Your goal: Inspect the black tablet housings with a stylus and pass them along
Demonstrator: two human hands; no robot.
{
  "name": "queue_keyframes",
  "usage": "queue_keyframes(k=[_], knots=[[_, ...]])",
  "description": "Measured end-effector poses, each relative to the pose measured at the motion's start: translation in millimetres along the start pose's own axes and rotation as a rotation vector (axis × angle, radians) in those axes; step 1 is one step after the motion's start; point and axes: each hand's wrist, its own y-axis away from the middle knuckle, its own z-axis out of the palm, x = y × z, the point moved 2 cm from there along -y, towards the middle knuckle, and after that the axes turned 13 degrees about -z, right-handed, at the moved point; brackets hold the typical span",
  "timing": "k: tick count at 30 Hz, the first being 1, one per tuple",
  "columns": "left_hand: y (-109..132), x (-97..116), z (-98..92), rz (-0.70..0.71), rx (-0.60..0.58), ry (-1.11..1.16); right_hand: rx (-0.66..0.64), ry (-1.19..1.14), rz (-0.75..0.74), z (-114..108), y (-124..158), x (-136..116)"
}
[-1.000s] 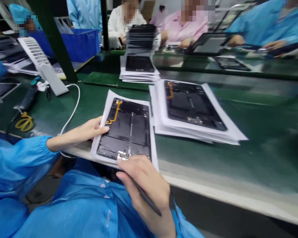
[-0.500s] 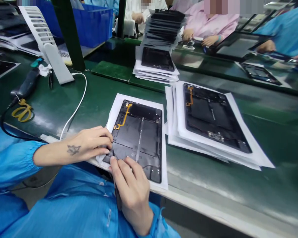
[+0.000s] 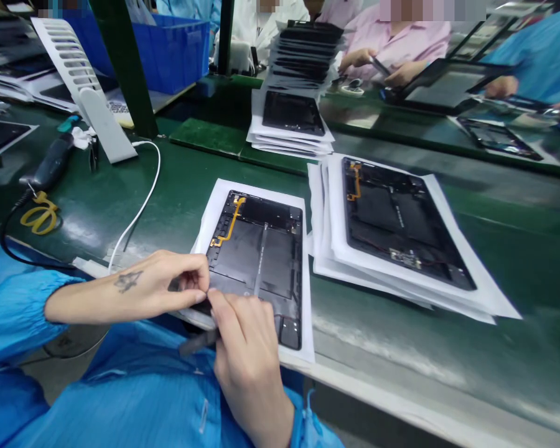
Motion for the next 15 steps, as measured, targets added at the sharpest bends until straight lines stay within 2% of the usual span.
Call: queue_keyframes(k=[2, 5, 10, 15], knots=[[-0.3, 0.0, 1.8, -0.081, 0.0, 0.091, -0.074, 0.035, 0.021, 6.9, -7.9, 3.1], [4.3, -3.7, 6.3, -0.113, 0.048, 0.084, -0.063, 0.015, 0.025, 13.1, -13.1, 5.5], [22.2, -16.8, 14.8, 0.025, 0.151, -0.131, -0.021, -0.07, 0.095, 14.2, -9.1, 8.2], [24.7, -27.1, 17.3, 0.063, 0.215, -0.134, -0.016, -0.115, 0.109, 13.3, -9.7, 8.9]])
